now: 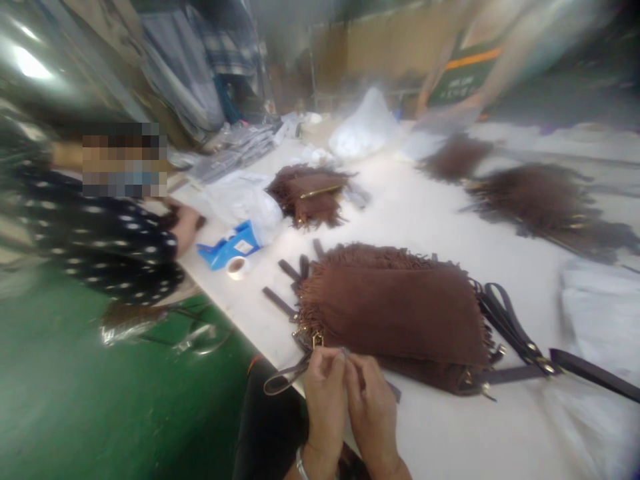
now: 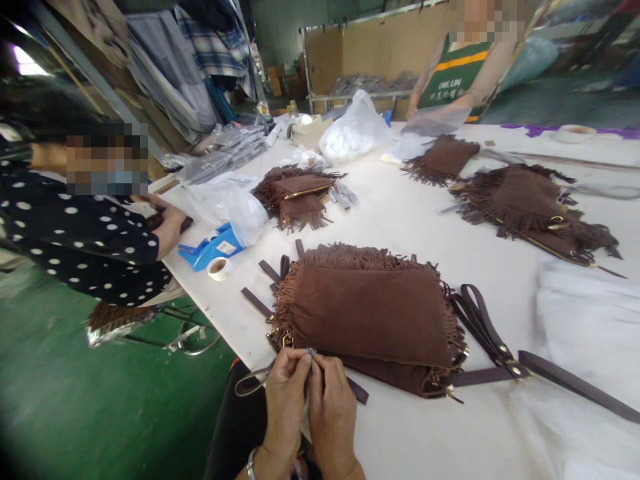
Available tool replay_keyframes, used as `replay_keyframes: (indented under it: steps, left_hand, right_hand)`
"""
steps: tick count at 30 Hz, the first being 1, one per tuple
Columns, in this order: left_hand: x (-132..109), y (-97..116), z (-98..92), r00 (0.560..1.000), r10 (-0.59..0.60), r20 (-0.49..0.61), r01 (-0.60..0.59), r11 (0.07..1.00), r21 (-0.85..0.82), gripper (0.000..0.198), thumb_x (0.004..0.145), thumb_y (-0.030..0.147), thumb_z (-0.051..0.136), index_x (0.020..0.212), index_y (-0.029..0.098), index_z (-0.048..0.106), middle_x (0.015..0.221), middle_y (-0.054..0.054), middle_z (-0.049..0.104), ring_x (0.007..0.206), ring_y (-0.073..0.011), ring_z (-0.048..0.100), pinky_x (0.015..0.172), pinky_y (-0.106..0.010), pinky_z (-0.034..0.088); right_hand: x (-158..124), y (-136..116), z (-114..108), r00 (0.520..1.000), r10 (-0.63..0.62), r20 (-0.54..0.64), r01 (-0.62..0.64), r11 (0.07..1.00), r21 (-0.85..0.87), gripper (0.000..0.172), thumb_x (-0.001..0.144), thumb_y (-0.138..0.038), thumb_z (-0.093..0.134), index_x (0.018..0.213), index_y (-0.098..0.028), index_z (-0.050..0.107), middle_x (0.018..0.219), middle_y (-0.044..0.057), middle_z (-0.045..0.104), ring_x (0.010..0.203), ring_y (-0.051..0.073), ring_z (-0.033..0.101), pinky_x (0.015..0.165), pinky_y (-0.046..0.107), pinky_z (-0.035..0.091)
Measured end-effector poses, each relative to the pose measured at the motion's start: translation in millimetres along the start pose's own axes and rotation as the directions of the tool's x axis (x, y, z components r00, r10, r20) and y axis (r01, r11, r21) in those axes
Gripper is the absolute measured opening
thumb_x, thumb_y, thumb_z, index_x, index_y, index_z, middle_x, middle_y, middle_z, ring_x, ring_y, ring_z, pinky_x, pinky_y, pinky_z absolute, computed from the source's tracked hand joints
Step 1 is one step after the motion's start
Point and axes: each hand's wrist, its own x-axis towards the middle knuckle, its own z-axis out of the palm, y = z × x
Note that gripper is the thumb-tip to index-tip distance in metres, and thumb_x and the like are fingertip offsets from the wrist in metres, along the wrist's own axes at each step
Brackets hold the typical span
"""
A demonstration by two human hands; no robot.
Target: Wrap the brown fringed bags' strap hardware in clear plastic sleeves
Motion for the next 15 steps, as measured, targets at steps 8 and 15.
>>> replay_keyframes:
  steps: [8, 15]
  left_hand:
    - [0, -8, -6.4, 0.998, 0.037, 0.056, -0.038, 0.999, 0.013, 0.018, 0.087, 0.036, 0.056, 0.08, 0.019, 0.056, 0.074, 0.001, 0.059, 0.075, -0.0156, 0.056, 0.073, -0.026, 0.045]
    - [2, -13, -6.9, 0.988, 0.103, 0.112, -0.115, 0.987, 0.111, 0.025, 0.09, 0.043, 0.05, 0.081, 0.021, 0.058, 0.076, -0.001, 0.061, 0.076, -0.0186, 0.057, 0.072, -0.027, 0.044]
  right_hand:
    - [2, 1, -1, 0.936, 0.344, 0.08, -0.35, 0.933, 0.084, 0.037, 0.088, -0.053, 0.048, 0.087, -0.021, 0.067, 0.082, 0.003, 0.073, 0.072, 0.018, 0.067, 0.066, 0.025, 0.05]
    - [-8, 22, 10, 0.992, 0.125, 0.01, -0.125, 0.992, -0.003, 0.032, 0.094, -0.042, 0.044, 0.096, -0.021, 0.068, 0.091, 0.006, 0.074, 0.08, 0.02, 0.07, 0.07, 0.027, 0.055]
